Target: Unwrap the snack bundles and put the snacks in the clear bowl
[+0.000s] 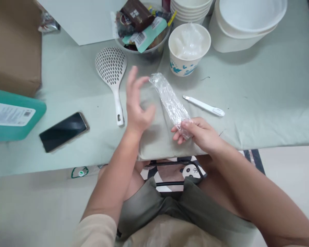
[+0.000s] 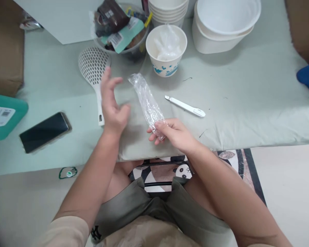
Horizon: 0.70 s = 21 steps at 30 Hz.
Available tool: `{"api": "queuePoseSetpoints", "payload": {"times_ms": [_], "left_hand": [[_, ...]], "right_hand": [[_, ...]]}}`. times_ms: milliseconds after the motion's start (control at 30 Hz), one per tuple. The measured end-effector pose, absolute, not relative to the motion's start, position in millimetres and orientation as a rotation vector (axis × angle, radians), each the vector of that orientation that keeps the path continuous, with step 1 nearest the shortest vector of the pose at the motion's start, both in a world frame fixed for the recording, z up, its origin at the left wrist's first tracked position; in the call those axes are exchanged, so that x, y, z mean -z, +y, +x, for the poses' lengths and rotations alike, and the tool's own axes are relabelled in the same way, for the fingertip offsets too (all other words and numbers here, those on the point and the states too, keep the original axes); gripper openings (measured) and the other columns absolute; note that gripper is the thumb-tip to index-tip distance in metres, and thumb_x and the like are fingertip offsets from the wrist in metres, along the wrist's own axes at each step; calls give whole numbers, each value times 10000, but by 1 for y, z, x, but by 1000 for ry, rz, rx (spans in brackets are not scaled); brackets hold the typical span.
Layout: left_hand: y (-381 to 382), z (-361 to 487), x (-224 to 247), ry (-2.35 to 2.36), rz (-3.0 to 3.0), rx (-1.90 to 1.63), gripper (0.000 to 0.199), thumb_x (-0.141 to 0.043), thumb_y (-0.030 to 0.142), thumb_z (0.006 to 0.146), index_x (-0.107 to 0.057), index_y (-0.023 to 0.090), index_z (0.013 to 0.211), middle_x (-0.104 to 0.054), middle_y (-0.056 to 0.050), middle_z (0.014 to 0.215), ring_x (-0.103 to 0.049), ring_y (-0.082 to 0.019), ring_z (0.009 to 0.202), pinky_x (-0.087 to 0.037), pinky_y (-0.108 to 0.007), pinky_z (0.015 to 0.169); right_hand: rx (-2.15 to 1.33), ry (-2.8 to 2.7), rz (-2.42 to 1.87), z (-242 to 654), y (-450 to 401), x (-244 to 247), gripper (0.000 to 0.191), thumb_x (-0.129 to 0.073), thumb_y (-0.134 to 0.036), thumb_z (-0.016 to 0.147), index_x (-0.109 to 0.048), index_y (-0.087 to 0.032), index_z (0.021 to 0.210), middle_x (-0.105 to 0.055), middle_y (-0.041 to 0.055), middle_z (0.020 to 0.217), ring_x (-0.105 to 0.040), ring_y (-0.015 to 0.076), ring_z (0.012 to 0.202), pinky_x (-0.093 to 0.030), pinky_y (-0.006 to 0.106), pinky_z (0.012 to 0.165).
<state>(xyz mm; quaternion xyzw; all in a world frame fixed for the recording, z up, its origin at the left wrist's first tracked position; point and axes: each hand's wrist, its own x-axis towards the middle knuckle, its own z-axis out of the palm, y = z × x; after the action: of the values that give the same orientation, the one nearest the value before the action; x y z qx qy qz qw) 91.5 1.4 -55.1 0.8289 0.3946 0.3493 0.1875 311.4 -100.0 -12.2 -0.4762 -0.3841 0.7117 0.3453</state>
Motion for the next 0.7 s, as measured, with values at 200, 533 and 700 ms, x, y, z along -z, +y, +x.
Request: {"api": "queuePoseSetpoints", "payload": {"times_ms": [200, 533, 700], "left_hand": [[-10, 120, 54, 948, 2444, -852, 599, -653, 500, 907, -561, 299, 1463, -584, -97, 1579, -362, -360, 1595, -262, -622, 1303], [-24, 129, 28, 859, 2192, -953, 198, -597, 331, 962, -735, 206, 894, -830, -68, 978, -747, -262, 1181, -490, -455, 1139], [-35, 129, 16, 909, 1759, -752, 244, -666, 356, 908, -699, 179, 1074, -789, -20, 745, -755, -159, 670, -563, -253, 632]], "right_hand": [[-1877, -1057, -1061, 315, -98, 11, 413, -745, -570, 878, -780, -159, 877, -725, 39, 756, -662, 124, 642, -553, 270, 648], [-1850, -993, -868, 326, -98, -1, 428, -694, -498, 947, -724, -178, 1229, -738, 8, 793, -639, 97, 594, -484, 248, 587], [-1682, -1001, -1122, 335, -92, -1, 693, -631, -400, 946, -469, -146, 1570, -690, -31, 726, -489, 73, 483, -400, 249, 513]]}}
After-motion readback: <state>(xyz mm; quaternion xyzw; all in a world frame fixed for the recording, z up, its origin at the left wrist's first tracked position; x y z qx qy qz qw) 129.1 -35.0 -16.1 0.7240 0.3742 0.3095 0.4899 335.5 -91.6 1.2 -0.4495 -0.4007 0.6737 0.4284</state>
